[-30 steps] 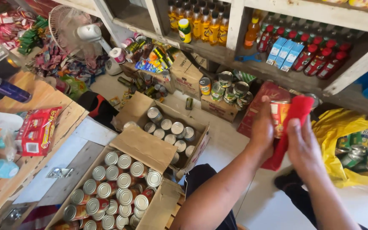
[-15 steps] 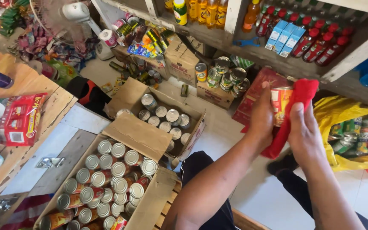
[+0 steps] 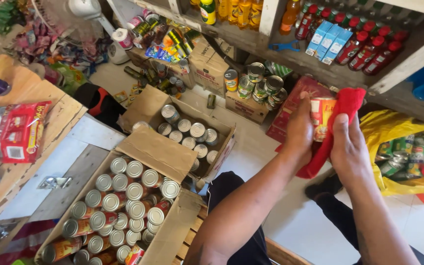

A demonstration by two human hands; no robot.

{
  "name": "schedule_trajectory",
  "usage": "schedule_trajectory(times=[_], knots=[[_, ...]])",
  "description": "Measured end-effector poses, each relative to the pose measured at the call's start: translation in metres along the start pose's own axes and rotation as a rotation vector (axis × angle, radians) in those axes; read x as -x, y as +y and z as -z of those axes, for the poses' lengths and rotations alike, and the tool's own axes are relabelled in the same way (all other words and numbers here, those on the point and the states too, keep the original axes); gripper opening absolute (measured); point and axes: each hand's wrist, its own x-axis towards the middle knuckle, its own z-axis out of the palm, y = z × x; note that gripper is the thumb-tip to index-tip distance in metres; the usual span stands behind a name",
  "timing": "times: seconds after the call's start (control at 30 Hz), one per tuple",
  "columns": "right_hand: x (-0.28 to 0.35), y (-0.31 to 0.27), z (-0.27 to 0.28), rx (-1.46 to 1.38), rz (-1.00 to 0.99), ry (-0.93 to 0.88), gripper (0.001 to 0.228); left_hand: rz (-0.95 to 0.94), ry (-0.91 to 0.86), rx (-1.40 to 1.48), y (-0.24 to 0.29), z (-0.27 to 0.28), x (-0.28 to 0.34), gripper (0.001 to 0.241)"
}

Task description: Cleaning canned goods by wiping them with a cloth and organizing them into a box or onto shelves.

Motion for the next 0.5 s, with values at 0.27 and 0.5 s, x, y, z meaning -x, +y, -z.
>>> schedule_trajectory(times=[0.27,0.5], knots=[[0.019,-0.011,-0.005,0.088,0.145,-0.073,0.069,0.061,-0.003,-0.206,0.007,0.007,-0.012,0.080],[0.008,0.031,0.000,0.035,-0.096,-0.034,0.074,0.012,-0.163,0.261,-0.028,0.014,-0.035,0.048]])
